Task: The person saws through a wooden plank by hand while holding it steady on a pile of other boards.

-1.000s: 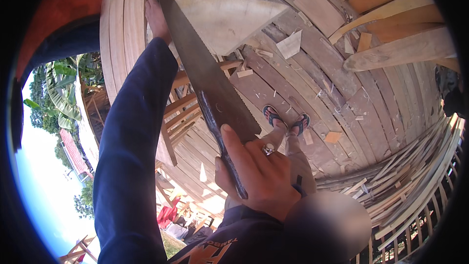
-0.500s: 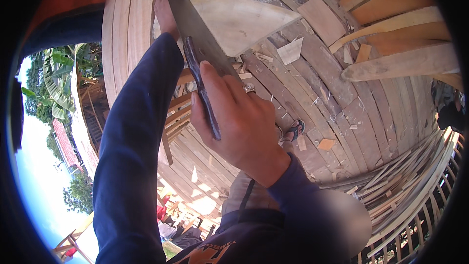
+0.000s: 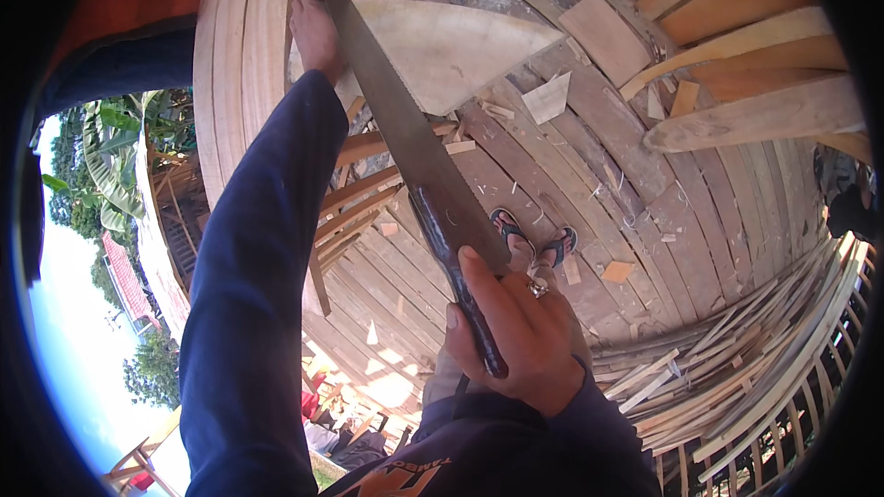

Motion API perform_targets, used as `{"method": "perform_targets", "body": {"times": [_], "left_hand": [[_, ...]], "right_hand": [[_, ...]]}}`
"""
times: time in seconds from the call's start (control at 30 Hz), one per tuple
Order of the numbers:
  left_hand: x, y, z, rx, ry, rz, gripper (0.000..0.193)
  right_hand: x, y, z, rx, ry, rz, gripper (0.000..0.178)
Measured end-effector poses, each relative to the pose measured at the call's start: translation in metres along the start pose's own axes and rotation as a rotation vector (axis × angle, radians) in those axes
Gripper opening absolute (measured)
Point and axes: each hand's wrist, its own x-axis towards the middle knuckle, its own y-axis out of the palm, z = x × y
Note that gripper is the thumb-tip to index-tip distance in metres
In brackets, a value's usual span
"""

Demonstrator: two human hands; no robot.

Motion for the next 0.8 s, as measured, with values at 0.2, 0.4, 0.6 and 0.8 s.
{"method": "perform_targets", "body": {"times": [0.2,0.4,0.6,0.8], "left_hand": [[-0.001,-0.004,-0.003,-0.021,-0.020,-0.018,0.030],[0.000,0.002,0.003,0.049,0.063,0.006,0.030],[0.002,0.006,0.014,0.094,0.111,0.012,0.035],[-0.001,-0.003,0.004,0.032,0.059,0.009,0.034]], "right_hand": [[-0.009,-0.005,0.004,-0.025,0.005,-0.007,0.052],[0.051,0.033,-0.010,0.056,-0.043,-0.152,0.045],[0.073,0.041,0.004,0.055,-0.007,-0.116,0.043],[0.040,0.023,0.003,0.029,0.023,-0.042,0.045]]}}
